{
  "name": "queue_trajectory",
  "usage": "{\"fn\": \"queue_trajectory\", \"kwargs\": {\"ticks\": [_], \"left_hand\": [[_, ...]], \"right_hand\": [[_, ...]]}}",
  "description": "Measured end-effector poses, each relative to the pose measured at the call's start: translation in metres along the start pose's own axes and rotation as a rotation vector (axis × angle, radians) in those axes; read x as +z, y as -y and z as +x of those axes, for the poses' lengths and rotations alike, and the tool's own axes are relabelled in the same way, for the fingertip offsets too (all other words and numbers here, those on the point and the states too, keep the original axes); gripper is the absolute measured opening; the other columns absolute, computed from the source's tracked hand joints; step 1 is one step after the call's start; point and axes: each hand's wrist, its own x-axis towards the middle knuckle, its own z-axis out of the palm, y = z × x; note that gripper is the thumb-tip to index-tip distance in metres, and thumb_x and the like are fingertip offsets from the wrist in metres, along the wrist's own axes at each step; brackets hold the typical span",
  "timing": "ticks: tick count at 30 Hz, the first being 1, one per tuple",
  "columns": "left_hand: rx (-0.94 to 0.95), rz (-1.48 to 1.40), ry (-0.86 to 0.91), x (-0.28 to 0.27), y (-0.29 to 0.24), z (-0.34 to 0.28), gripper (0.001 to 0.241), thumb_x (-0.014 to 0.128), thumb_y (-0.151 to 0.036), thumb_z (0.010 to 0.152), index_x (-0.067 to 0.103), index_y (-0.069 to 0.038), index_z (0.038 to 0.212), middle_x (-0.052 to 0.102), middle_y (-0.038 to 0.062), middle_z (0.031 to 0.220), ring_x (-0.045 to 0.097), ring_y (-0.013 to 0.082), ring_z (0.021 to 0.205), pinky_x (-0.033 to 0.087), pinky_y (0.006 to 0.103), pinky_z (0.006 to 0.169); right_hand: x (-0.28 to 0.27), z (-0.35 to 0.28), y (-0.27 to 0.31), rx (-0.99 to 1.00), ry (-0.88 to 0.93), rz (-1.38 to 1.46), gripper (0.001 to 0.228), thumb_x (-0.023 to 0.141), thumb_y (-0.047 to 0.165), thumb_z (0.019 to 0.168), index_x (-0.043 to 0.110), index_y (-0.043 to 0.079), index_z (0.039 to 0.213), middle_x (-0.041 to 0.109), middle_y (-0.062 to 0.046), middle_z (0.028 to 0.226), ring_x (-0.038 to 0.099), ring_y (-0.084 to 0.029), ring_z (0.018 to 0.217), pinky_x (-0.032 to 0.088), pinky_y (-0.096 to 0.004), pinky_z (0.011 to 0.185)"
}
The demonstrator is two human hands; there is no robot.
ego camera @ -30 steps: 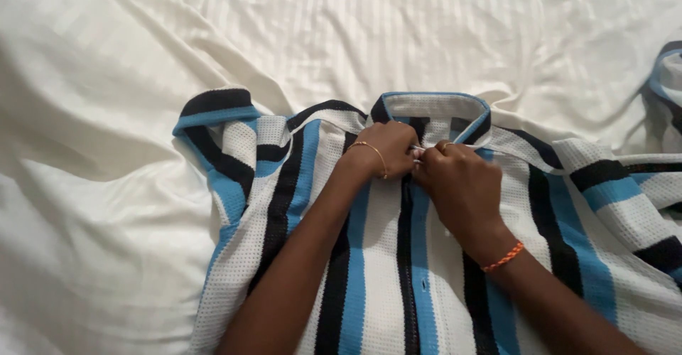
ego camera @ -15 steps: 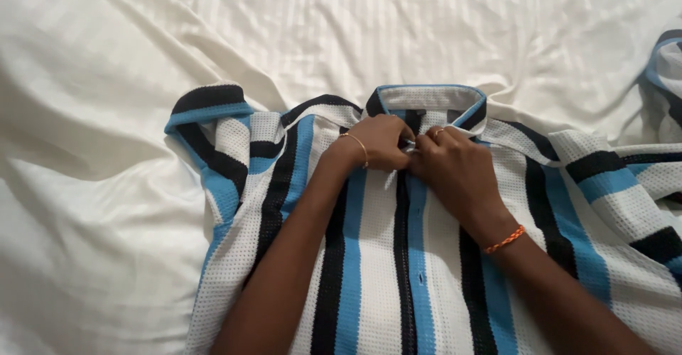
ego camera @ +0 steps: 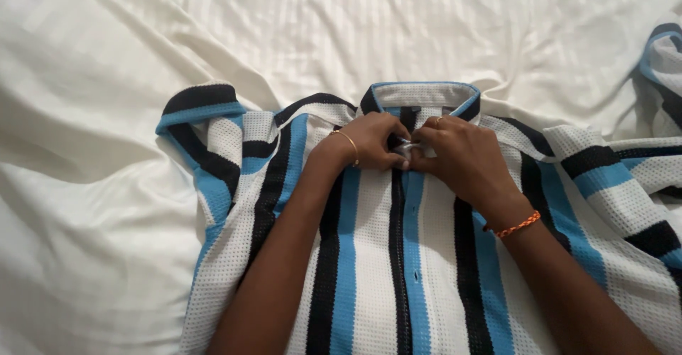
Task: The person buttons a striped polo shirt laid flat on a white bedsheet. They start at the collar and work their way down, fastening each button sequentially until the shirt is fully closed.
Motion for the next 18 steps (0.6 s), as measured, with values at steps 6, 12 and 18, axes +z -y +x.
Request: {"fn": "queue_trajectory", "kwargs": {"ticks": [6,12,18], "left_hand": [[0.054,0.001,-0.034,-0.001,-0.007,0.0,0.046,0.078,-0.03,0.073,0.077,-0.009,0.113,0.077,0.015,0.107,0.073,0.0291,0.098,0.058,0.0376,0.089],[-0.005,-0.035,-0.065,-0.011,-0.024,-0.01,0.047,0.074,-0.033,0.074,0.078,-0.007,0.112,0.076,0.019,0.103,0.075,0.0306,0.093,0.059,0.0371,0.088],[0.004,-0.025,-0.047,-0.011,-0.025,-0.009,0.042,0.073,-0.026,0.077,0.076,-0.007,0.114,0.076,0.019,0.103,0.075,0.0308,0.089,0.059,0.038,0.085]], "right_hand": [[0.004,-0.002,-0.002,-0.016,-0.029,0.037,0.034,0.079,0.041,0.08,0.076,0.014,0.1,0.074,0.001,0.096,0.07,-0.017,0.086,0.056,-0.035,0.066],[0.0,-0.002,-0.001,-0.044,-0.055,0.011,0.031,0.078,0.037,0.081,0.078,0.015,0.104,0.075,0.0,0.101,0.071,-0.02,0.091,0.057,-0.036,0.07],[0.005,0.001,-0.012,-0.068,0.014,0.056,0.031,0.076,0.032,0.082,0.078,0.017,0.11,0.075,-0.001,0.104,0.072,-0.019,0.089,0.058,-0.035,0.074]]}}
